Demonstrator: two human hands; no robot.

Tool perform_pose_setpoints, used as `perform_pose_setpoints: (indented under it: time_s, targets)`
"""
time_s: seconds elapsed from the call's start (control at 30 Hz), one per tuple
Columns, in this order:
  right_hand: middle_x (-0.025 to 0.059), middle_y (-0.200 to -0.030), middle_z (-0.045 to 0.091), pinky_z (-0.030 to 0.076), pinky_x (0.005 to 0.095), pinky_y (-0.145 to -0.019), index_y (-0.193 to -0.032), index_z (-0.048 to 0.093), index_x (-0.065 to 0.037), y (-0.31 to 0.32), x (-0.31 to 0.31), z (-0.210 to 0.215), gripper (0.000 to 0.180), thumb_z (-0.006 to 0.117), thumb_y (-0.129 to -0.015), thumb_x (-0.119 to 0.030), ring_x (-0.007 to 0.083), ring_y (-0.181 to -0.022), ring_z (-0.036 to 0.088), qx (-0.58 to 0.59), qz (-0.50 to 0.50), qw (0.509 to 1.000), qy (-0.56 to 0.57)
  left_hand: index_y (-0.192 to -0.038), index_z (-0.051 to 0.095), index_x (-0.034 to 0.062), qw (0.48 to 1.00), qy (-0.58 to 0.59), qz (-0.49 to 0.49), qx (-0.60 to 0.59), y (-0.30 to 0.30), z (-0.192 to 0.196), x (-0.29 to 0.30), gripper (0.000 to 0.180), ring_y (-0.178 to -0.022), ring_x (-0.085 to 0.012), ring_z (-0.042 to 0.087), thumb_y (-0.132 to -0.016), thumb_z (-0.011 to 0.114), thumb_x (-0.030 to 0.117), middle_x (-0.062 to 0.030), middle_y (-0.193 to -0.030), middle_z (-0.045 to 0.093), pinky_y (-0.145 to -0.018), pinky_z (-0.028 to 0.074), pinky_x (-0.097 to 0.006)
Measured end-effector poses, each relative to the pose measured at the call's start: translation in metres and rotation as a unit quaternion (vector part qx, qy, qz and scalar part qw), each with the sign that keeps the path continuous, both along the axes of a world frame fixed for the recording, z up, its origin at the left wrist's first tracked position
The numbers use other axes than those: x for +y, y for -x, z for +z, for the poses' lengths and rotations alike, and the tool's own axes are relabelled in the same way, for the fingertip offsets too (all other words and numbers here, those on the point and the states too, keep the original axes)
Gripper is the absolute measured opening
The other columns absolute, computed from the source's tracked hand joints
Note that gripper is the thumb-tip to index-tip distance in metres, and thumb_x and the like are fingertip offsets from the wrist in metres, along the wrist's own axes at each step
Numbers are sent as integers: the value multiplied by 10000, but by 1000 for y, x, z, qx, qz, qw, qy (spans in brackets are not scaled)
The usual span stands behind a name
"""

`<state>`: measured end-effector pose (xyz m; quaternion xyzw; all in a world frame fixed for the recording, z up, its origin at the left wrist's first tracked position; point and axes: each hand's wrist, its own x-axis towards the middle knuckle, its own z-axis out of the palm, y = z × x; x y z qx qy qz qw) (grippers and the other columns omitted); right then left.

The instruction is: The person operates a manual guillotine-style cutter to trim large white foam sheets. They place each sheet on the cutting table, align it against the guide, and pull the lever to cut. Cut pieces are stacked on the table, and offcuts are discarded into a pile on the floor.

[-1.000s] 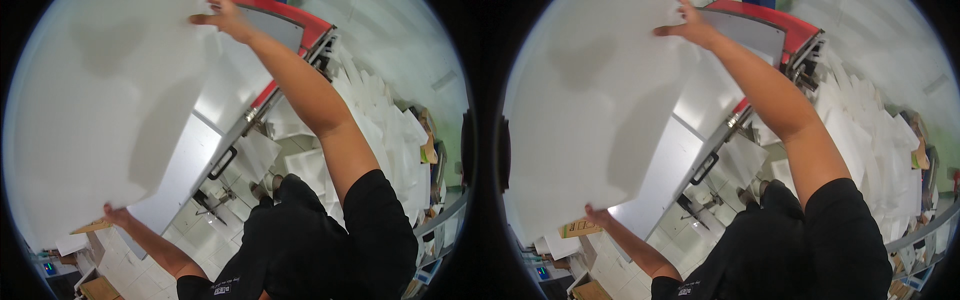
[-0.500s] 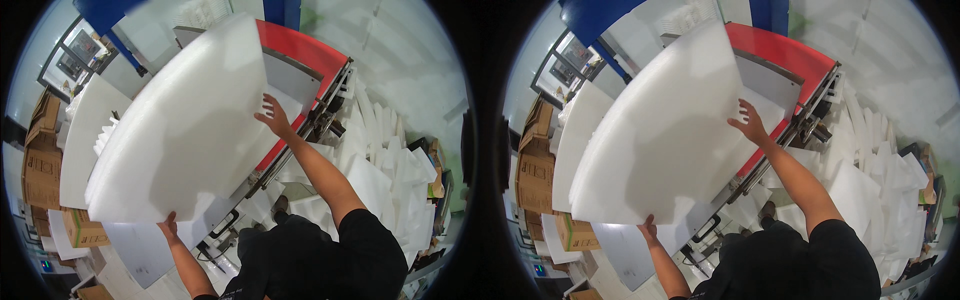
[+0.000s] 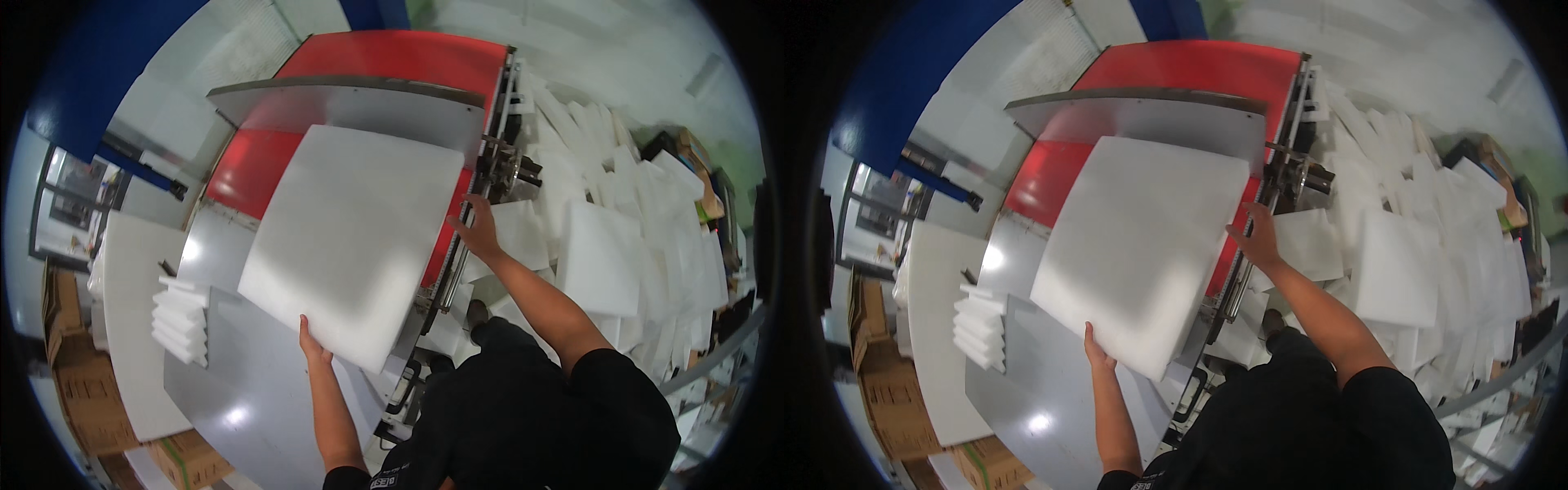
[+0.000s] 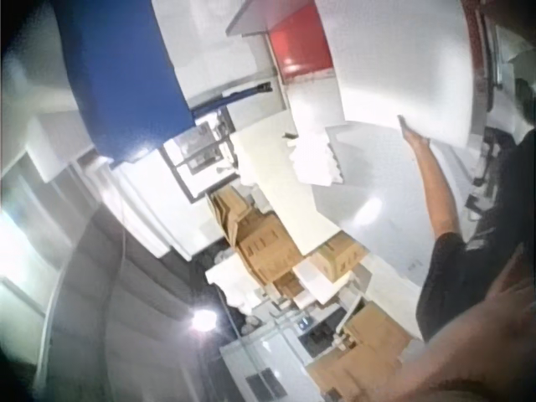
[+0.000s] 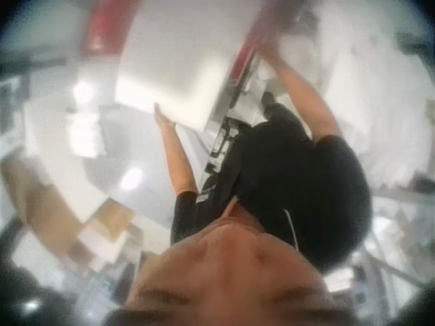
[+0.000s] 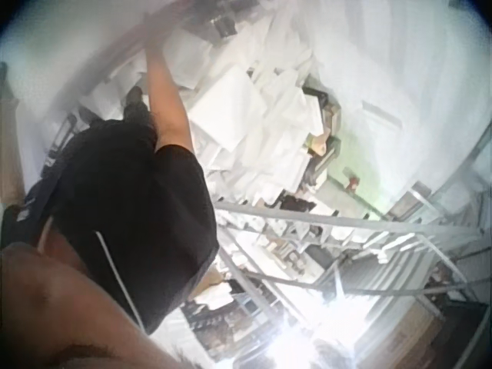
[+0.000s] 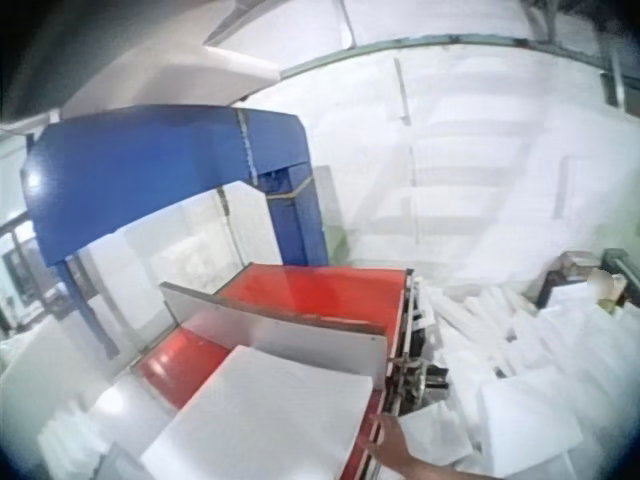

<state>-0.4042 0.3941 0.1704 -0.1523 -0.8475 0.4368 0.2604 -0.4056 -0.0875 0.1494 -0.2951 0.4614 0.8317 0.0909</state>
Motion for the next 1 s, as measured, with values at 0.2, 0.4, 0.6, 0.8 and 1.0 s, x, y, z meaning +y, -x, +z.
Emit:
perform_pose_setpoints:
  time_s: [0.2, 0.4, 0.6, 0.8, 1.0]
  targets:
    - [226, -1535, 373, 332, 478, -1172, -1456, 466, -62, 13, -31, -9, 737, 785, -856, -347, 407, -1432, 353, -74, 31, 996, -31, -1472, 423, 3, 957, 279, -82, -13, 33, -9, 11, 683, -1320, -296, 520, -995, 629, 448, -137, -1447, 530, -1083, 450, -431]
    - [210, -1603, 294, 140, 570, -1244, -1501, 450, -102, 43, -59, 14, 701, 622, -941, -488, 408, -1503, 245, -87, 217, 940, -248, -1528, 357, 61, 992, 16, -100, 73, 26, 7, 8, 638, -1358, -299, 484, -1063, 419, 493, -120, -1506, 470, -1117, 418, -415]
    - [213, -1604, 303, 73, 607, -1243, -1476, 502, -125, 55, -62, 6, 666, 570, -954, -534, 410, -1518, 210, -108, 228, 936, -245, -1573, 304, 116, 992, 100, 30, 73, 31, 28, 53, 678, -1434, -331, 388, -1074, 188, 560, -106, -1613, 330, -1183, 354, -470]
    - [218, -1611, 295, 69, 646, -1223, -1481, 498, -133, 56, -60, 11, 655, 541, -967, -536, 419, -1524, 191, -118, 241, 930, -251, -1569, 314, 94, 984, 73, 82, 144, 49, -18, 21, 723, -1426, -352, 407, -1062, 148, 582, -141, -1607, 335, -1175, 353, -540]
    - [232, -1596, 323, 79, 688, -1195, -1469, 511, -125, 59, -57, 19, 658, 573, -950, -524, 464, -1502, 225, -140, 237, 925, -261, -1514, 390, 46, 966, 68, 89, 233, 56, -22, 51, 685, -1305, -312, 517, -1075, 273, 558, -143, -1517, 450, -1086, 452, -471]
